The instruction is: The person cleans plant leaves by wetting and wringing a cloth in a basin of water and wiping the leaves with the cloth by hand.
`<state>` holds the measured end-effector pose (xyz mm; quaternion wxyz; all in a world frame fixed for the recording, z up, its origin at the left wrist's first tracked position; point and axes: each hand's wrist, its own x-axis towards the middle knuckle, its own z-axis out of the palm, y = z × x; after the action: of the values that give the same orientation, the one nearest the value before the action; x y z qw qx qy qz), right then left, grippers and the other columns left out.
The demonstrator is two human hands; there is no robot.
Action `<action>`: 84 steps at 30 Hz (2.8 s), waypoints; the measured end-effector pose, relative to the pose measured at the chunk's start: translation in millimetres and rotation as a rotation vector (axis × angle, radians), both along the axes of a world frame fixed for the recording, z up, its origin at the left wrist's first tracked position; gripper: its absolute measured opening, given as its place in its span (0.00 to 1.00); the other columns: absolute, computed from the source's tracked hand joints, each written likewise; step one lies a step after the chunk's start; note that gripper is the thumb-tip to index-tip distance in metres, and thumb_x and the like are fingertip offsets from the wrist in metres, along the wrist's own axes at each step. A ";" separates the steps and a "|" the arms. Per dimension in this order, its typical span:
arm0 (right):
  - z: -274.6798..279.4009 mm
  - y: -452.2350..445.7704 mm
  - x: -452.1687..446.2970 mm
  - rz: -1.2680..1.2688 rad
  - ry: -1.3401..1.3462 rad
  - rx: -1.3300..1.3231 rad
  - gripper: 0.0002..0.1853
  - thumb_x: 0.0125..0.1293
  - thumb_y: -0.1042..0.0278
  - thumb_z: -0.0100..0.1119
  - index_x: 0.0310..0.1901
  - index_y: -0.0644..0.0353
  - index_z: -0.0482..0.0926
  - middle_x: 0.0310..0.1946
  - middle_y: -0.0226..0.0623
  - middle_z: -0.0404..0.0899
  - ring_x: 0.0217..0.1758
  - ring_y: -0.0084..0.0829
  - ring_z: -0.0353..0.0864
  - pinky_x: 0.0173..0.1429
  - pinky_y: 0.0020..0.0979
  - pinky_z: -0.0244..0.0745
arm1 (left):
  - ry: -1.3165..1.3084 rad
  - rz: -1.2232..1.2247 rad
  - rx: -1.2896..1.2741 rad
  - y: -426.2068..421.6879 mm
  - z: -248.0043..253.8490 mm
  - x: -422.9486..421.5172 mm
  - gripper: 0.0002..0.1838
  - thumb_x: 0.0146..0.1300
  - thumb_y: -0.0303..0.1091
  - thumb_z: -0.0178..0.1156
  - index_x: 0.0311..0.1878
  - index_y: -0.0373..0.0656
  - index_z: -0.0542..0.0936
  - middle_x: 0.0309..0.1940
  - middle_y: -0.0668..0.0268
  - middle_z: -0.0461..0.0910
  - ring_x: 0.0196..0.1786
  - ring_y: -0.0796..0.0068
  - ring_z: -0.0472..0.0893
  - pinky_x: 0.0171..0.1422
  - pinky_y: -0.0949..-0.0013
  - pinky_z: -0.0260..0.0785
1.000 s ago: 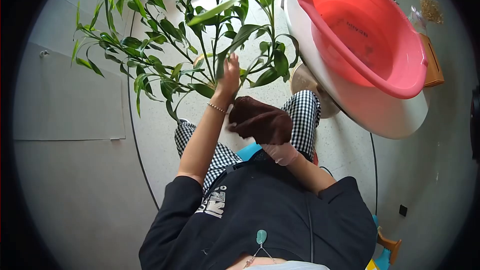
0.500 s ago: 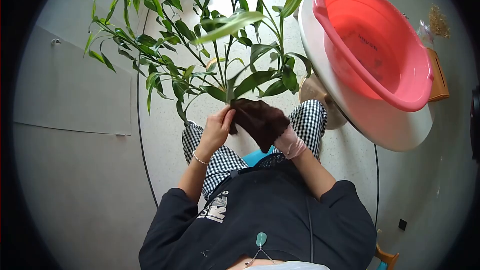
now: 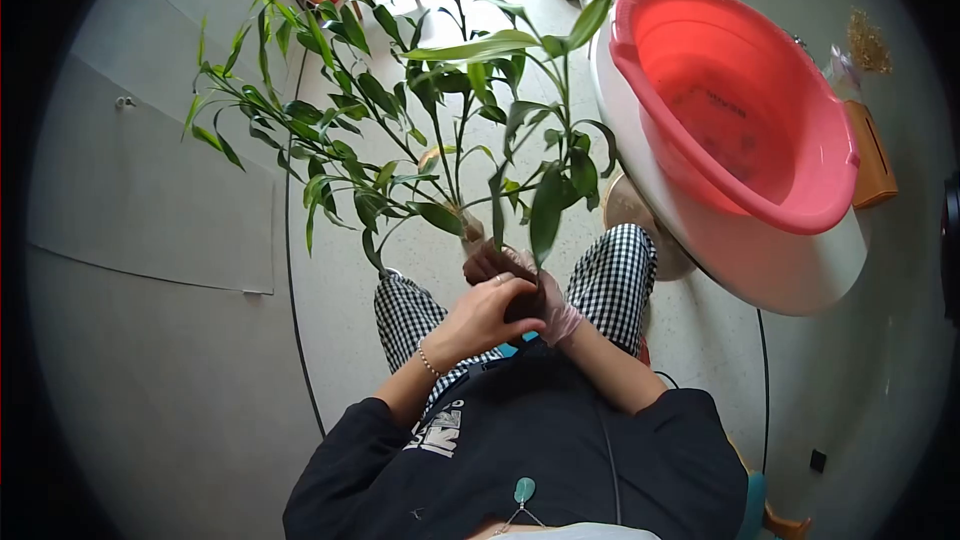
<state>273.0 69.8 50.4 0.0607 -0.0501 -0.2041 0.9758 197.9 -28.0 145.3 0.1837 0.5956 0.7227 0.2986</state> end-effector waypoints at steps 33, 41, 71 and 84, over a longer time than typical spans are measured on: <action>141.8 13.8 0.6 -0.884 0.079 1.012 0.21 0.55 0.82 0.56 0.49 0.57 0.62 0.45 0.35 0.64 0.48 0.25 0.68 0.55 0.28 0.66 | -0.995 0.119 0.261 3.6 46.3 -78.7 0.18 0.55 0.26 0.62 0.47 0.40 0.68 0.41 0.70 0.73 0.44 0.84 0.74 0.48 0.79 0.68; 128.7 10.1 -23.9 -0.940 0.189 1.315 0.18 0.51 0.83 0.58 0.42 0.57 0.65 0.41 0.37 0.66 0.44 0.28 0.69 0.52 0.28 0.65 | -1.348 -0.081 0.459 6.3 50.1 -60.8 0.23 0.54 0.26 0.57 0.55 0.34 0.66 0.51 0.61 0.71 0.54 0.75 0.72 0.58 0.73 0.64; 143.9 32.1 -46.7 -0.863 0.161 1.612 0.16 0.49 0.81 0.60 0.42 0.57 0.74 0.37 0.39 0.75 0.40 0.40 0.76 0.45 0.33 0.71 | -2.218 -0.149 0.697 9.2 48.3 -44.5 0.43 0.62 0.61 0.40 0.66 0.31 0.49 0.63 0.51 0.58 0.65 0.63 0.60 0.69 0.63 0.50; 144.3 37.0 -38.0 -0.963 0.100 1.533 0.17 0.52 0.80 0.59 0.45 0.60 0.71 0.39 0.39 0.75 0.42 0.34 0.76 0.48 0.29 0.70 | -1.981 -0.163 0.574 7.8 41.9 -56.3 0.37 0.68 0.56 0.31 0.66 0.32 0.49 0.65 0.53 0.56 0.67 0.64 0.57 0.71 0.63 0.45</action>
<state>235.1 106.8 194.7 0.4876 -0.0333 -0.7519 0.4426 141.7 -20.1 187.2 0.5668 0.1514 0.1066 0.8028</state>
